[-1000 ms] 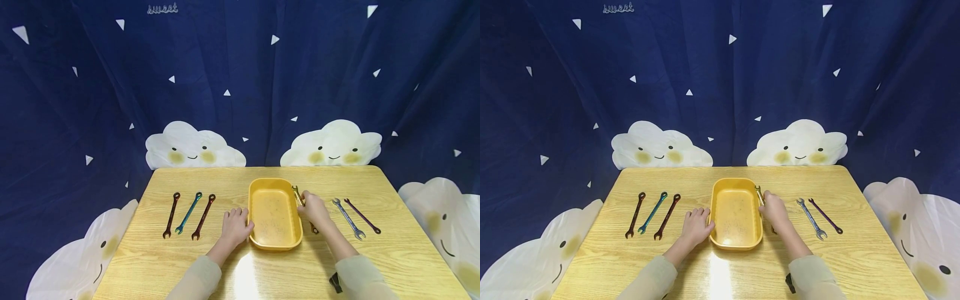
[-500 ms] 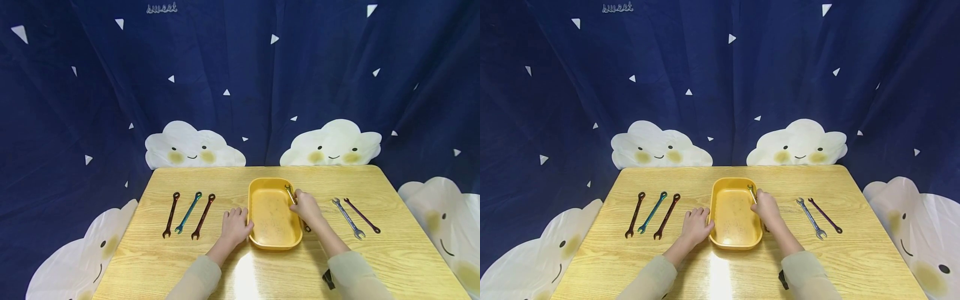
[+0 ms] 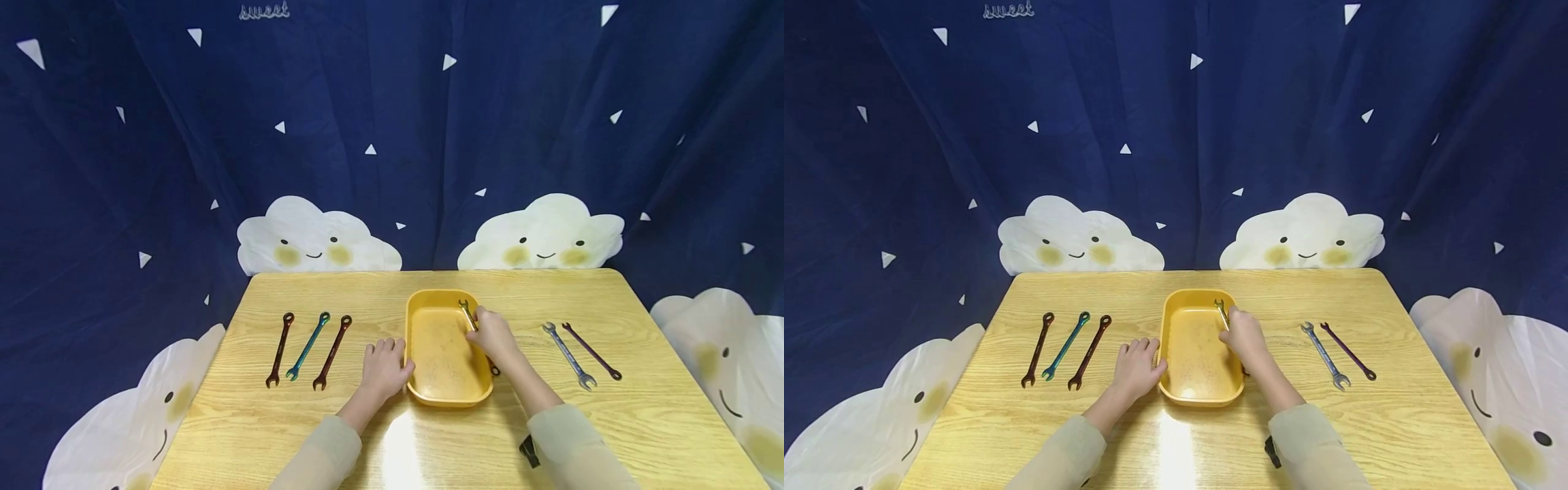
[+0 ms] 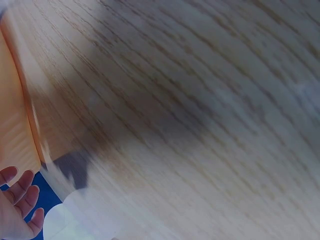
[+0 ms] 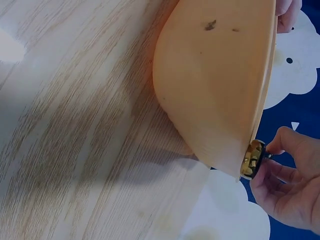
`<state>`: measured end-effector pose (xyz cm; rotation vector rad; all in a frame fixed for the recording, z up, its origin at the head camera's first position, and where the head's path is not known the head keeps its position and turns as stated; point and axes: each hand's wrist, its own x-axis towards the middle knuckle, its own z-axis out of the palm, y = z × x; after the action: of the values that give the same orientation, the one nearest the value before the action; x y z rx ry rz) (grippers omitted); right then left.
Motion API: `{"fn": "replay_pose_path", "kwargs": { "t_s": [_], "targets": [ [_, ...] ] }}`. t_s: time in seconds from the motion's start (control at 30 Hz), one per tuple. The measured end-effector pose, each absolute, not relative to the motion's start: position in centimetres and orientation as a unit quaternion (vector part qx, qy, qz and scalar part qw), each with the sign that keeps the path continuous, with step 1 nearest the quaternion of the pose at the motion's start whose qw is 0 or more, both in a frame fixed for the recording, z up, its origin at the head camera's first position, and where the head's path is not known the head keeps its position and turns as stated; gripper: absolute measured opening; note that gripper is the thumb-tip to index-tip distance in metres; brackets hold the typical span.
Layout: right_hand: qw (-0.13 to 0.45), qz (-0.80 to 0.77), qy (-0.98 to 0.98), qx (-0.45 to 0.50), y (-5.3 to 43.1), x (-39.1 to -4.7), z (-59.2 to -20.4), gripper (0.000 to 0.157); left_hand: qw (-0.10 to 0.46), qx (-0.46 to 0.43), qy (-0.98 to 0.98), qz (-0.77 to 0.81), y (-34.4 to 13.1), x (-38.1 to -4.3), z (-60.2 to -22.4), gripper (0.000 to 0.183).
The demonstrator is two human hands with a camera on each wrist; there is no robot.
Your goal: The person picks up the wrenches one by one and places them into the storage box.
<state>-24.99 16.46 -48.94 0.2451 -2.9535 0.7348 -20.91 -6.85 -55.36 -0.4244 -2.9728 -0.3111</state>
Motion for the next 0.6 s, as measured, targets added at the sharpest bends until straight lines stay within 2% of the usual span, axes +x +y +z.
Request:
{"fn": "replay_pose_path", "kwargs": {
  "t_s": [0.6],
  "targets": [
    [0.028, 0.273, -0.959, 0.07, 14.6, -25.5, -49.5, 0.026, 0.051, -0.137, -0.984, -0.1, -6.8, -20.9, -55.2, 0.036]
  ]
}}
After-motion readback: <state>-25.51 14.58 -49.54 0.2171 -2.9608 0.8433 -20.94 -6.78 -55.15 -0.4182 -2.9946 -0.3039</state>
